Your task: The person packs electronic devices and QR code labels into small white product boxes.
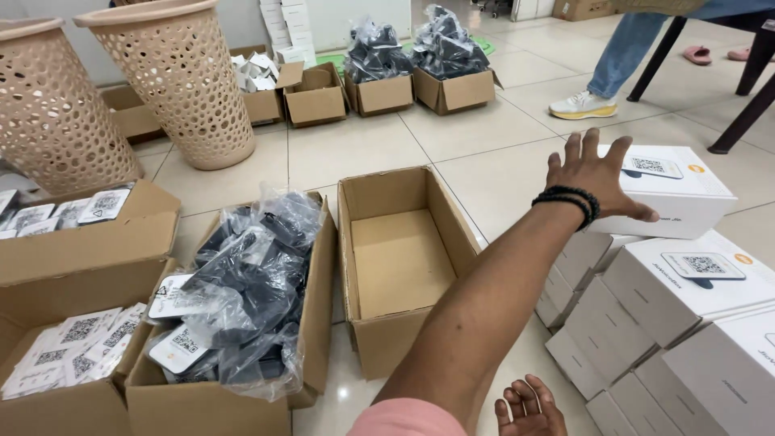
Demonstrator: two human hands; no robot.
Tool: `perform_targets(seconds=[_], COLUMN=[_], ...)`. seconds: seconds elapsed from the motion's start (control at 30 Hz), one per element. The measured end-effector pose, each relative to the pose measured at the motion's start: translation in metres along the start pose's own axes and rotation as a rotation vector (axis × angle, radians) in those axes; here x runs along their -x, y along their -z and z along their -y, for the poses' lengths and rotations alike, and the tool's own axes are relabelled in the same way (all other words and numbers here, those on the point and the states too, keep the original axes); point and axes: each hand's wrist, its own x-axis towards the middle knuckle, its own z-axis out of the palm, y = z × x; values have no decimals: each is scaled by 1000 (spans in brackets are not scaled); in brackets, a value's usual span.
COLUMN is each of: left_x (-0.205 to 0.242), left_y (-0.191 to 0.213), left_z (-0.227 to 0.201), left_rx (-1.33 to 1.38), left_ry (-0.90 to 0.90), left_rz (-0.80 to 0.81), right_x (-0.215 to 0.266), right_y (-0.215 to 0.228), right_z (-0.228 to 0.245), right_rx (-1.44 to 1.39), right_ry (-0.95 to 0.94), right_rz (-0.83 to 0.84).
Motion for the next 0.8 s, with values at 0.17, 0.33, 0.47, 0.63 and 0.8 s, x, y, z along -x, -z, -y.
perform_targets(seconds=[0.17,0.33,0.47,0.63,0.8], left_x=[-40,-56,-23,130,352], left_y=[11,-6,-10,-8,-23], left_z=[-8,2,18,75,145], left_rx=[-105,-110,-50,37,143], left_ry=[-33,-43,-126,-219,-172], left_rz=[287,312,240,14,-152], right_x=[-10,-9,11,5,62], right_y=[11,7,-34,-28,-65], right_z=[-6,0,9,7,8], right_rx=[15,22,51,116,235], right_ry=[20,-35,-24,-18,-162], right_rz=[-44,-17,-61,24,223])
